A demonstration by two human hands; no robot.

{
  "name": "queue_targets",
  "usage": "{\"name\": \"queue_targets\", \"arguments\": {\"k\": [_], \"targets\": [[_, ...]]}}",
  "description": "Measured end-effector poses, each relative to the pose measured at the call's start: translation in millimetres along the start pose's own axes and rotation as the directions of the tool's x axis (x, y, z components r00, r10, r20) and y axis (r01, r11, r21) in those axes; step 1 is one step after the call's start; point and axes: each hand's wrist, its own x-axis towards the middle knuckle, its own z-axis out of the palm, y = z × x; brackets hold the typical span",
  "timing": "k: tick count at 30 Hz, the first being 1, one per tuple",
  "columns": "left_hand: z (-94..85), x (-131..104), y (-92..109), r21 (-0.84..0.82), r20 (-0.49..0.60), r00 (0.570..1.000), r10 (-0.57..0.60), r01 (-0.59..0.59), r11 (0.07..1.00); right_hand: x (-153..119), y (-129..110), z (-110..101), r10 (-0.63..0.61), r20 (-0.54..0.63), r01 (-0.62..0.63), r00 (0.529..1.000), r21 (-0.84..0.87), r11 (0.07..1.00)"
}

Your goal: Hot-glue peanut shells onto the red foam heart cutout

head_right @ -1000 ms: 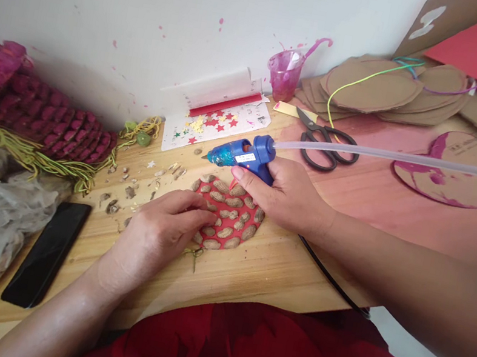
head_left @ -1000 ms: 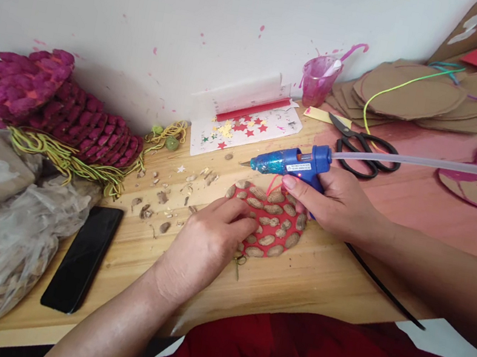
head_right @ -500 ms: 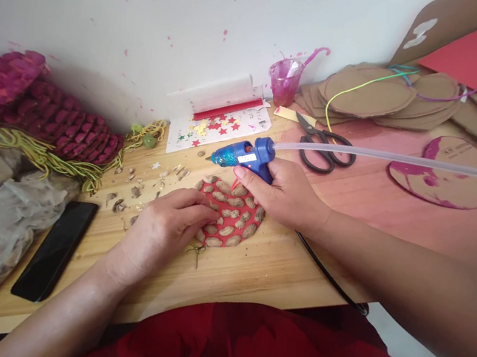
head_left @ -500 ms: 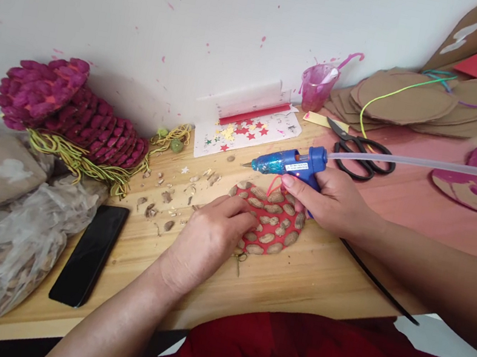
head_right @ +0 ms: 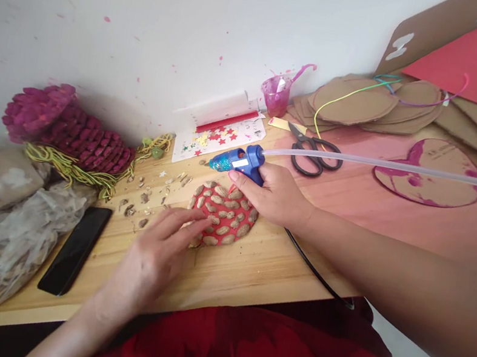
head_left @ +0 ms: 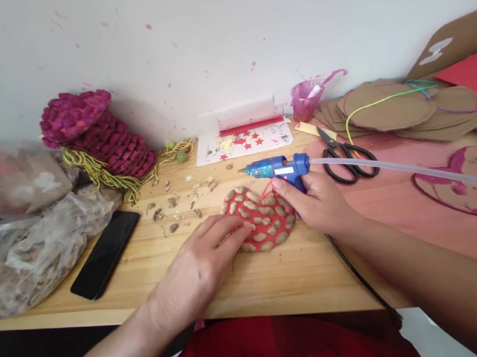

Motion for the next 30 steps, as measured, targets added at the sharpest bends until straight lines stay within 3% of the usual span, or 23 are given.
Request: {"name": "queue_targets", "arguments": {"k": [6,21,30], "targets": [[24.5,-16,20,0.090,-0.003,0.998,-0.068,0.068,0.994,-1,1,1,-0.001,-0.006,0.001,1.000,0.034,0.999],[26.3,-16,21,0.205,0.086,0.993,-0.081,0.062,0.977,-1,3,2,-0.018,-0.013,0.018,1.000,0.019,1.000],[27.3,-15,23,0.206,0.078,0.989,-0.129,0.110,0.972,-2,2,0,-0.022,0.012,0.022,1.000,0.045,0.999]]}}
